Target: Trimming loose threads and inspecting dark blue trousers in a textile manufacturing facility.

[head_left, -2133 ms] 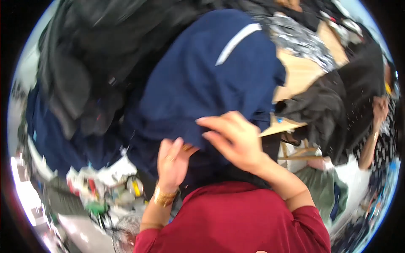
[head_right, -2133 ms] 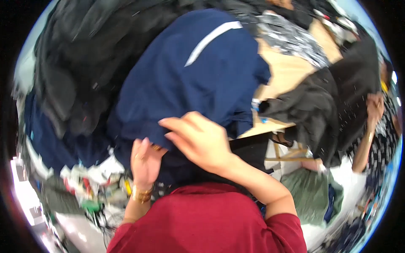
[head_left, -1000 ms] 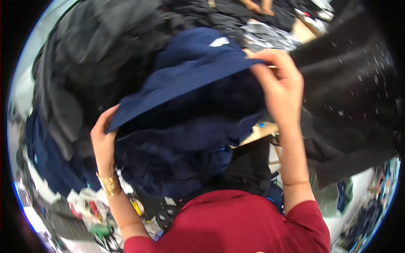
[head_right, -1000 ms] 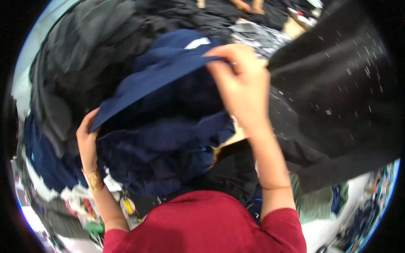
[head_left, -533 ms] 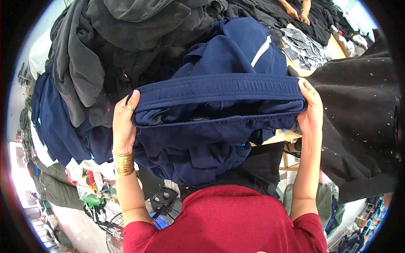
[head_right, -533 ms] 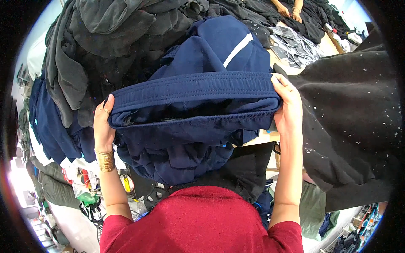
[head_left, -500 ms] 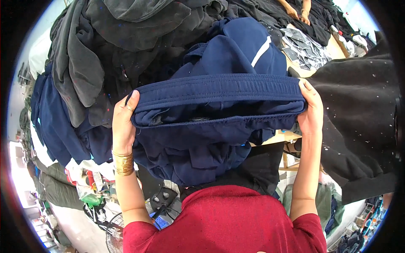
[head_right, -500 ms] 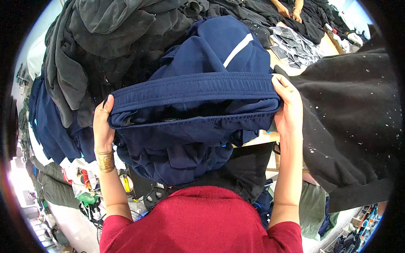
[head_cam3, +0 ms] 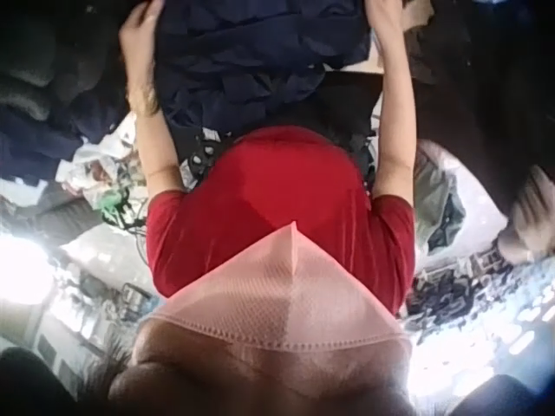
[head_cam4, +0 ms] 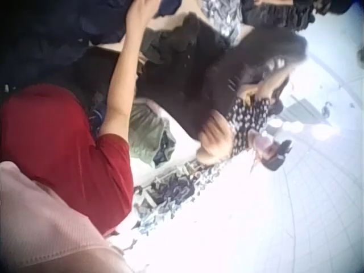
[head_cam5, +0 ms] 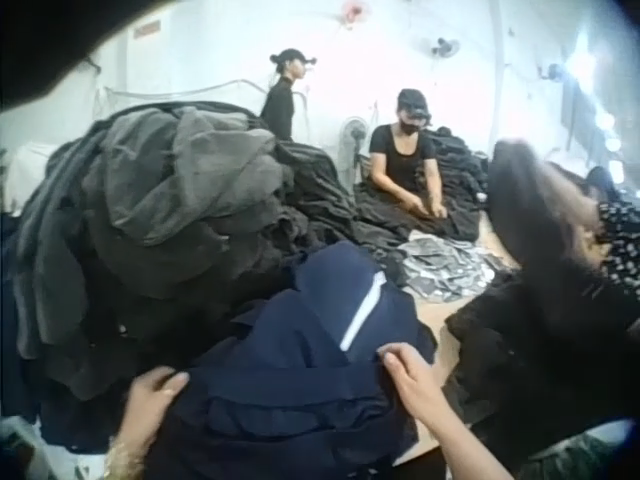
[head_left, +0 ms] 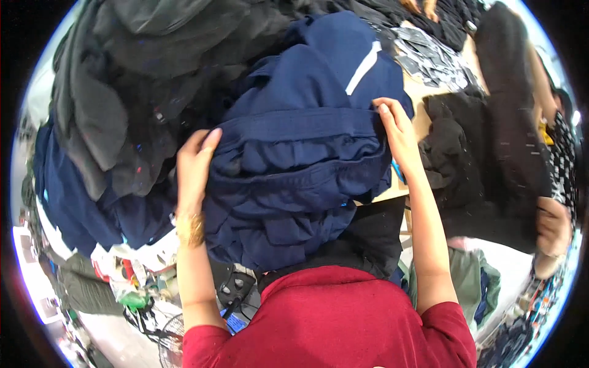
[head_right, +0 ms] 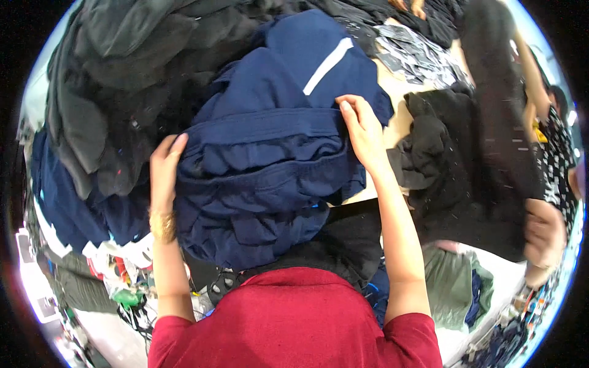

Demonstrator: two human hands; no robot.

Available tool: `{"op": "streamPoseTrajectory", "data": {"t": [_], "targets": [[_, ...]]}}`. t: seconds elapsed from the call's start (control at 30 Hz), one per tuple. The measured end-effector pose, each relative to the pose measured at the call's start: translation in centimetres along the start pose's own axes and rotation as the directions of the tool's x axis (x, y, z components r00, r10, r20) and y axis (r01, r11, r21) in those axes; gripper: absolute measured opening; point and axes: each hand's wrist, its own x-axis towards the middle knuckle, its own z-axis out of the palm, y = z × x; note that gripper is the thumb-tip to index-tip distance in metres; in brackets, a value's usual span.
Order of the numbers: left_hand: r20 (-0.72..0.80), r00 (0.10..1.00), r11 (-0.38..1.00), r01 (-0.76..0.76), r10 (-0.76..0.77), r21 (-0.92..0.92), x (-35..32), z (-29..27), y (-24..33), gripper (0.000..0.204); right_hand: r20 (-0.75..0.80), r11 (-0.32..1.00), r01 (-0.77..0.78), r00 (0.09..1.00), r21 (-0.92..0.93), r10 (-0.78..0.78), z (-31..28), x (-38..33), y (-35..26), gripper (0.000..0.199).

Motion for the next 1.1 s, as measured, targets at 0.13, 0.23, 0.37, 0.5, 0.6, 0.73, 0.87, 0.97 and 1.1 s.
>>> {"op": "streamPoseTrajectory", "data": {"t": [0.13, 0.23, 0.37, 0.5, 0.6, 0.73, 0.87, 0.97, 1.1], "targets": [[-0.084, 0.987, 0.989, -0.133, 0.139, 0.070, -1.9, -2.9, 0.8, 0.025, -0.106, 0.982, -0.095, 0.991, -0.165, 0.078, -5.0, -2.2, 3.2, 0.013], [-0.212, 0.954, 0.970, -0.179, 0.212, 0.165, -3.1, -3.4, 1.0, 0.017, 0.007, 0.899, -0.082, 0.996, -0.430, 0.094, -5.4, -5.5, 5.0, 0.013], [-0.136, 0.902, 0.888, -0.361, 0.410, 0.286, -4.4, 0.7, 4.7, 0.007, 0.062, 0.647, 0.040, 0.998, -0.762, 0.011, -3.1, -8.3, 7.7, 0.028], [0.058, 0.804, 0.765, -0.582, 0.591, 0.276, -4.1, 3.4, 6.9, 0.013, 0.034, 0.551, 0.045, 0.999, -0.833, -0.032, -2.8, -9.1, 10.5, 0.021], [0.082, 0.805, 0.763, -0.584, 0.587, 0.278, -4.1, 3.9, 6.4, 0.014, -0.033, 0.610, -0.038, 0.999, -0.792, 0.020, -3.7, -8.6, 9.7, 0.014], [0.063, 0.822, 0.761, -0.551, 0.567, 0.344, -4.5, 4.1, 5.7, 0.017, -0.144, 0.789, -0.365, 0.930, -0.494, 0.339, -6.6, -8.8, 6.8, 0.019], [0.041, 0.841, 0.782, -0.519, 0.540, 0.344, -4.4, 4.2, 6.2, 0.017, -0.143, 0.932, -0.357, 0.921, 0.065, 0.363, -8.3, -8.5, 2.3, 0.014], [0.027, 0.858, 0.812, -0.496, 0.513, 0.307, -4.6, 4.3, 6.1, 0.016, -0.056, 0.947, -0.234, 0.966, 0.221, 0.252, -5.3, -7.9, -4.4, 0.015], [0.051, 0.865, 0.807, -0.485, 0.498, 0.336, -5.0, 4.4, 5.7, 0.017, 0.290, 0.961, -0.270, 0.926, 0.064, 0.241, 0.8, -8.4, -9.4, 0.011]]}}
